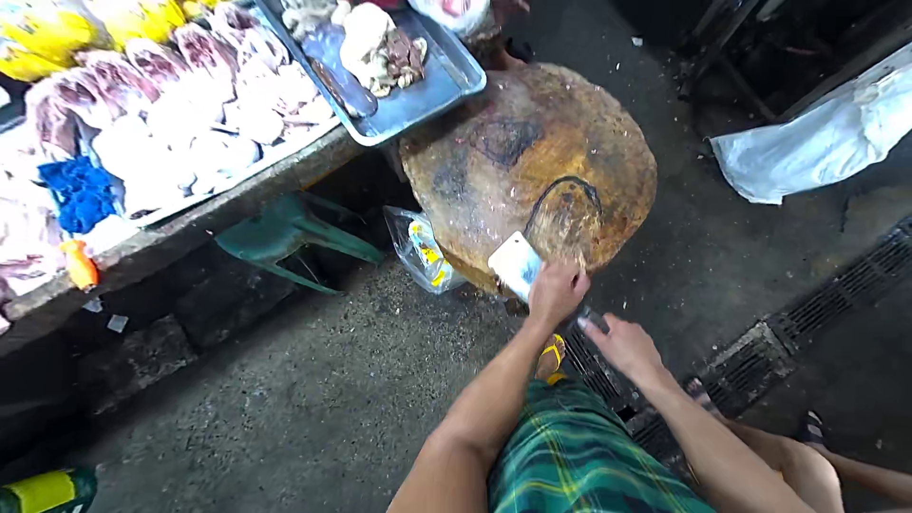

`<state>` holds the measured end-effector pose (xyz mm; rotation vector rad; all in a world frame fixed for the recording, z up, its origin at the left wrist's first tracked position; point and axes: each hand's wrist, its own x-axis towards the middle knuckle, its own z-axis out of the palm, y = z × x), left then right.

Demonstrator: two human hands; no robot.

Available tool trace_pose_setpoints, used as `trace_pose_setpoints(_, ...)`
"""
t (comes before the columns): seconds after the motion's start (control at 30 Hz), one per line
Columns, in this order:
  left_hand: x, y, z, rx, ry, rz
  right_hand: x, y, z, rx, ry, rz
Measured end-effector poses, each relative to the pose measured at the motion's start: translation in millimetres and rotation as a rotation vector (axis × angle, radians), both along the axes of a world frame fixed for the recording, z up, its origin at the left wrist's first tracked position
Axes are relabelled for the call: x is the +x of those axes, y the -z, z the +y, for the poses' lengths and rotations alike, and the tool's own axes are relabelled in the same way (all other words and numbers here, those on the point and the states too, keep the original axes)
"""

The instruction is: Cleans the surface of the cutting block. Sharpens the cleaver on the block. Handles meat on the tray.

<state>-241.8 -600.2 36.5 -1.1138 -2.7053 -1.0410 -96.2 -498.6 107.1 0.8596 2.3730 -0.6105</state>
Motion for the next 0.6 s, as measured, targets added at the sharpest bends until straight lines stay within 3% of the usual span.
trace_pose_setpoints(0.1, -23.3, 13.2, 40.7, 0.078, 0.049, 0.056, -18.7, 0.6, 28.9, 0.035, 0.052, 0.056)
trace_pose_setpoints(0.23, -107.6, 22.5, 123.3, 0.052, 0.16, 0.04, -83.7, 9.9, 74.6, 0.088, 0.129, 0.142)
trace_pose_setpoints(0.3, -116.0, 24.1, 114.2, 0.088, 0.112, 0.042, -96.3, 9.5, 76.8, 0.082, 0.05, 0.098)
trace_pose_setpoints(0.43, -84.0, 20.4, 59.6, 0.128, -0.169, 0.097, -94.3, 1.2, 69.9, 0.086, -0.187, 0.076)
trace_pose_setpoints(0.6, -143.9, 33.3, 128.4, 0.12, -0.021, 0.103, -132.0, 5.0, 97.6, 0.263, -0.031, 0.079)
